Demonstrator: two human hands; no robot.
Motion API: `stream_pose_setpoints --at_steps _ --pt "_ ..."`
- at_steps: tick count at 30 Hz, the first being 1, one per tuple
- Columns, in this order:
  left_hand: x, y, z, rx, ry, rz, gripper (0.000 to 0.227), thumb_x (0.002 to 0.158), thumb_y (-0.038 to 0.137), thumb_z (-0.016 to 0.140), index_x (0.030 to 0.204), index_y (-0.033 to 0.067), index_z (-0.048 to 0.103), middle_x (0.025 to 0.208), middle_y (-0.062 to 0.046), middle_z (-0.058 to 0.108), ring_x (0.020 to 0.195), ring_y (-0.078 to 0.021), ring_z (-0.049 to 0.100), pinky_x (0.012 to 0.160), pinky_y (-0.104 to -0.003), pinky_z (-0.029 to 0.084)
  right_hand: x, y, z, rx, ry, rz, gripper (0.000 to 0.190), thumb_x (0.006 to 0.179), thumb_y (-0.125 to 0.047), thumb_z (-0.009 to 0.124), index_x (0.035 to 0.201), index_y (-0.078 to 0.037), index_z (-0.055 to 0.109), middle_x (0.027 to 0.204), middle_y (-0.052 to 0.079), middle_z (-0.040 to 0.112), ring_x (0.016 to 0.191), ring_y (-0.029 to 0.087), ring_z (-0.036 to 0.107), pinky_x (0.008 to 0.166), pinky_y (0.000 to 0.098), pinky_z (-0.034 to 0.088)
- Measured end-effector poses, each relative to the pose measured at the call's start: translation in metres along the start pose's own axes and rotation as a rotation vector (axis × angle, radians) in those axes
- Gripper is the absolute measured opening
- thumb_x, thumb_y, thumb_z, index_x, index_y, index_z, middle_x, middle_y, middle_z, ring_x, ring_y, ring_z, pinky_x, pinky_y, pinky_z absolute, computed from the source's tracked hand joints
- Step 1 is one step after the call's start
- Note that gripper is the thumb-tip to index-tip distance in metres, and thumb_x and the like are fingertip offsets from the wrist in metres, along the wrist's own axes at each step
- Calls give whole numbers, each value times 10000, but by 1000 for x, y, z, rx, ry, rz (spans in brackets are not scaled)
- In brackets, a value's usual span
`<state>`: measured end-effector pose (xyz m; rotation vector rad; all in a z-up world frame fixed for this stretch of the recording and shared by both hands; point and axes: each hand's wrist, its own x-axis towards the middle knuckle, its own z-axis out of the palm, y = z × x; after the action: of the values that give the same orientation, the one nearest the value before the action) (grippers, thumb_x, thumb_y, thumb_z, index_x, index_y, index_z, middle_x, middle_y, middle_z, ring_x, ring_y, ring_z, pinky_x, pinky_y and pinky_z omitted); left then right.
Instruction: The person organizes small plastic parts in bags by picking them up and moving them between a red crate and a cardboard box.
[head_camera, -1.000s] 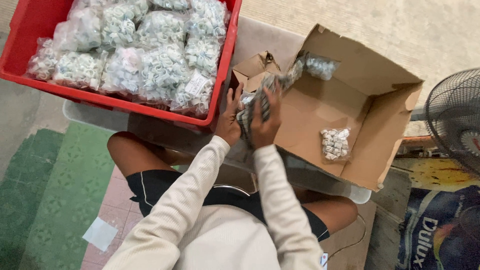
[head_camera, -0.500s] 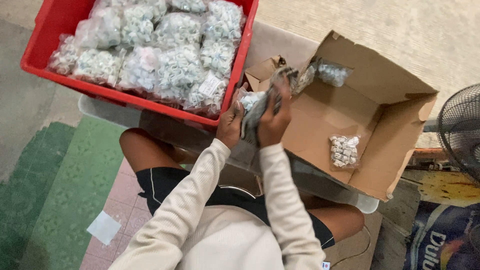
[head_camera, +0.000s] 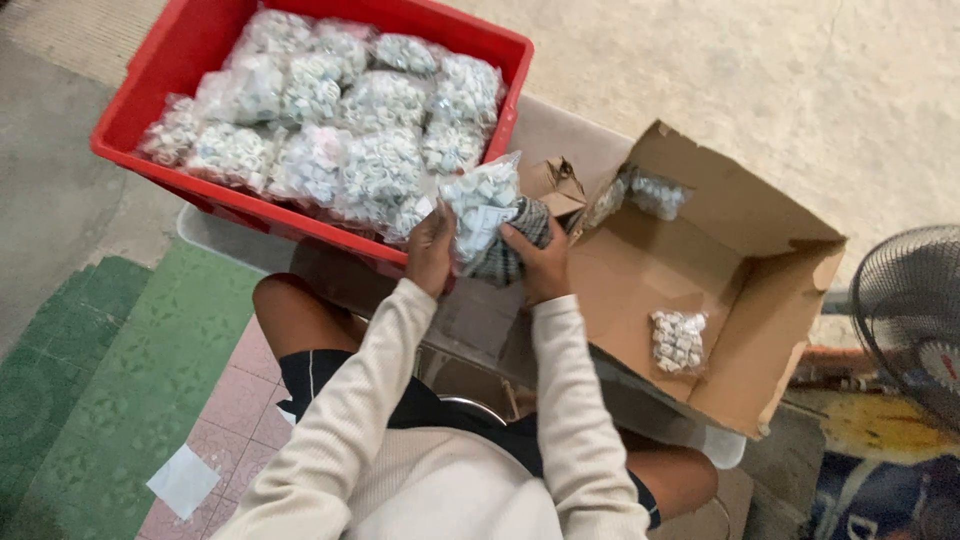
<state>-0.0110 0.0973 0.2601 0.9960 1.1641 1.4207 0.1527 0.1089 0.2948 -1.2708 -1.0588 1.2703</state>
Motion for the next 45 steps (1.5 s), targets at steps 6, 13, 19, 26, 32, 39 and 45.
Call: stream_pose_setpoints --at_steps 6,13,19,26,32,39,45 --pt "20 122 -56 287 -382 41 544 934 355 701 1216 -97 592 1434 -330 449 1368 -522 301 1152 -580 269 38 -79 -13 -366 -594 -176 675 615 -195 954 1192 -43 638 1209 202 658 1233 347 539 1055 554 354" --pt "18 117 -33 472 -247 124 583 912 467 688 1330 67 618 1153 -142 719 1366 -356 450 1156 -505 307 41 -61 18 -310 -393 -213 430 784 -380 858 1088 -132 684 1041 79 700 1028 212 640 913 420 491" --pt "14 102 -17 203 152 97 561 992 416 606 1403 39 543 1404 -223 546 1419 -376 345 1197 -509 216 12 -23 56 68 -9 -139 438 928 -344 731 1267 -105 589 1167 74 631 1103 202 574 1006 430 460" --pt "2 113 -13 -60 357 59 531 1011 403 575 1406 51 536 1406 -254 531 1360 -360 442 1140 -493 344 23 0 36 305 12 -33 397 922 -285 735 1245 -101 594 1127 110 672 1040 227 648 908 435 538" --pt "-10 87 17 -252 397 -17 555 996 437 588 1433 106 499 1358 -124 583 1245 -228 539 1110 -485 398 51 47 48 430 12 -52 382 913 -219 744 1226 -86 570 1075 93 667 988 231 659 847 423 574" --pt "-5 154 18 -178 547 -166 560 911 602 568 627 120 580 501 39 412 442 -63 342 503 -249 345 12 25 79 41 -47 -75 689 836 -341 820 1379 -90 477 1189 135 571 1154 280 550 940 499 477" --pt "10 108 -73 263 208 45 976 809 632 750 1431 -35 402 1425 -342 429 1394 -465 349 1189 -538 221 39 -62 56 -201 -310 -147 758 682 -342 929 1294 -69 574 1174 166 627 1150 342 567 986 513 425"
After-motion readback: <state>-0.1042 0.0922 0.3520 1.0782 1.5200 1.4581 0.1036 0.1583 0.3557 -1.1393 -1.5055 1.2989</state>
